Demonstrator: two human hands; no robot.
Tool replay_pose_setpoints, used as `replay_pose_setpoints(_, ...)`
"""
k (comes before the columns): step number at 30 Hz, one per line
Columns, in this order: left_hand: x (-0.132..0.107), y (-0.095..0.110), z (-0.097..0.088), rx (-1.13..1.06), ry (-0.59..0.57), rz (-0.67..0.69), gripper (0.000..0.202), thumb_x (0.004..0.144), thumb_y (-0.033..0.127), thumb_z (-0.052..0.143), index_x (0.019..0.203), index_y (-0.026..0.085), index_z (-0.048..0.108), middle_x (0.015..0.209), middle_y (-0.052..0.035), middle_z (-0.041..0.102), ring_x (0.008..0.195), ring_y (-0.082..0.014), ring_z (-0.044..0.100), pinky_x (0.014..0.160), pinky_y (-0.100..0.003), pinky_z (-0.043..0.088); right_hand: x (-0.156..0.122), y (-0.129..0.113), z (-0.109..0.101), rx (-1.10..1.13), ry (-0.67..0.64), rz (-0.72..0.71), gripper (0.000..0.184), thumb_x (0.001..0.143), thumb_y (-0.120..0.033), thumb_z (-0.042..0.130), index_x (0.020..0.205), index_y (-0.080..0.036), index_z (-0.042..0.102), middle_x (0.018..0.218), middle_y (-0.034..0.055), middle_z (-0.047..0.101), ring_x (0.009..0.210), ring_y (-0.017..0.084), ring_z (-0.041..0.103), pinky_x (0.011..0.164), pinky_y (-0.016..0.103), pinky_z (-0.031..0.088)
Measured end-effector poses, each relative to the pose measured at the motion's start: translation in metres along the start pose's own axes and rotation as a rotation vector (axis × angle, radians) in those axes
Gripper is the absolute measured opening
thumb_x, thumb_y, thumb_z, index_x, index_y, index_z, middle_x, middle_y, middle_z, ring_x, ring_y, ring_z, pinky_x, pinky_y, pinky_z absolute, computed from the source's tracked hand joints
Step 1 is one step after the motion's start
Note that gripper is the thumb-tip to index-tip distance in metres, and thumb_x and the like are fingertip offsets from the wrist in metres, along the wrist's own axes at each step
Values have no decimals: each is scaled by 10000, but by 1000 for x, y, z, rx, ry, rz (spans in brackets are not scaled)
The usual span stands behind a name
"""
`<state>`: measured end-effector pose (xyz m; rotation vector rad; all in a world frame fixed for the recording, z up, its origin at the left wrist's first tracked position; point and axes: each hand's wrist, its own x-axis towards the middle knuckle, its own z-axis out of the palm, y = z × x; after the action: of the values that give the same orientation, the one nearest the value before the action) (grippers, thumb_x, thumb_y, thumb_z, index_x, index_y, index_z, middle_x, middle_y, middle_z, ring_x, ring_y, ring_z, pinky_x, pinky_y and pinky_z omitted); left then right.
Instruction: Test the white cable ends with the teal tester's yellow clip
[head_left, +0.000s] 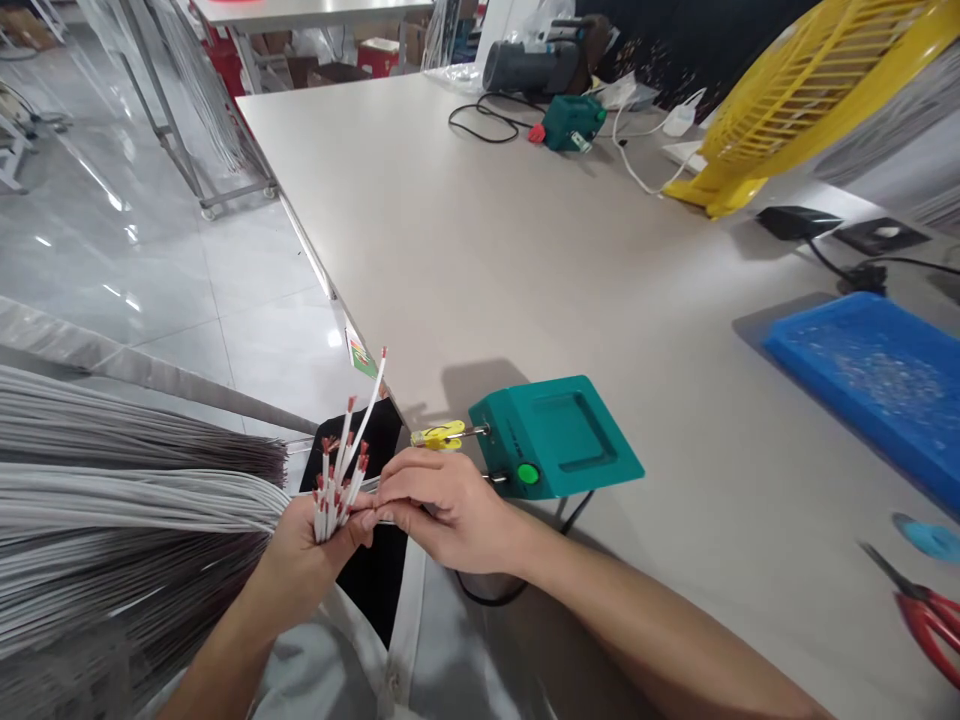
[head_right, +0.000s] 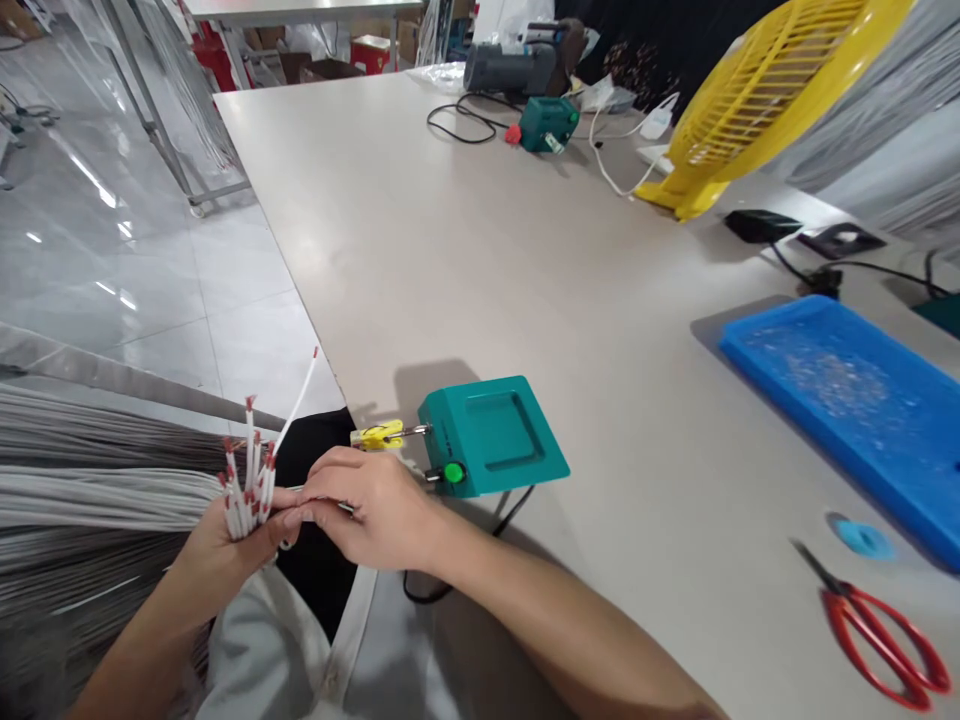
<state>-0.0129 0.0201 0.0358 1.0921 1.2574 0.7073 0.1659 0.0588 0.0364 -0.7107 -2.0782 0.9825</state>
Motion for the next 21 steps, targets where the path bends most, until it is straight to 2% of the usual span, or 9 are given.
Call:
replay_pose_setpoints(2,0,-3,-2,-50,-48,-70,254,717,358,657,578,149,618,507,5,467,409,-74,305,375,-204,198,-1,0,-6,-233,-99,-176,140,845,-132,465,831,-152,603,878,60,638,750,115,582,653,234,458)
replay_pose_setpoints(5,2,-7,-3,-188,-80,-181,276,731,374,650,587,145,594,446,41,382,373,-53,256,355,-188,141,-4,2,-9,-583,-138,-390,182,867,-116,430,802,-157,594,867,55,646,670,117,567,598,264,444)
replay_pose_setpoints(7,3,-7,-3,-286,-25,-207,267,721,369,665,606,141,586,444,49,390,356,-37,235,344,-177,118,-7,4,-8,-716,-128,-461,205,875,-115,418,793,-165,599,889,62,652,678,125,571,586,273,452)
replay_pose_setpoints(9,3,-6,-1,-352,87,-173,259,697,358,689,617,135,586,484,36,450,358,-27,248,337,-164,126,-9,6,-6,-744,-87,-467,206,875,-114,415,839,-171,610,943,73,654,723,138,589,606,279,477)
replay_pose_setpoints(12,4,-7,2,-333,251,-71,229,688,339,703,647,136,606,545,21,510,377,-31,312,336,-155,185,-9,9,-1,-610,76,-368,193,863,-115,439,952,-170,601,985,83,653,808,158,612,662,287,507)
replay_pose_setpoints(14,3,-10,3,-268,297,-30,197,699,327,699,691,143,631,554,20,526,382,-41,344,343,-163,224,-7,8,0,-414,202,-206,179,851,-119,467,970,-159,595,963,86,654,873,159,612,730,279,510)
replay_pose_setpoints(16,3,-13,5,-218,301,-23,190,701,331,698,718,148,653,495,33,489,377,-55,342,348,-177,234,-3,4,-1,-188,257,14,165,854,-142,475,966,-155,595,922,78,652,874,143,609,756,263,505)
replay_pose_setpoints(18,2,-15,6,-170,284,-25,196,687,340,708,707,149,670,439,44,436,373,-66,318,350,-191,216,1,-1,-6,6,203,181,171,846,-192,508,993,-162,590,928,68,639,813,126,608,721,251,508)
replay_pose_setpoints(21,2,-12,6,-70,196,-18,174,690,329,705,696,156,690,485,18,494,399,-76,329,372,-207,221,5,-5,-13,99,18,204,212,793,-251,599,991,-177,607,1015,72,615,849,137,597,748,265,497)
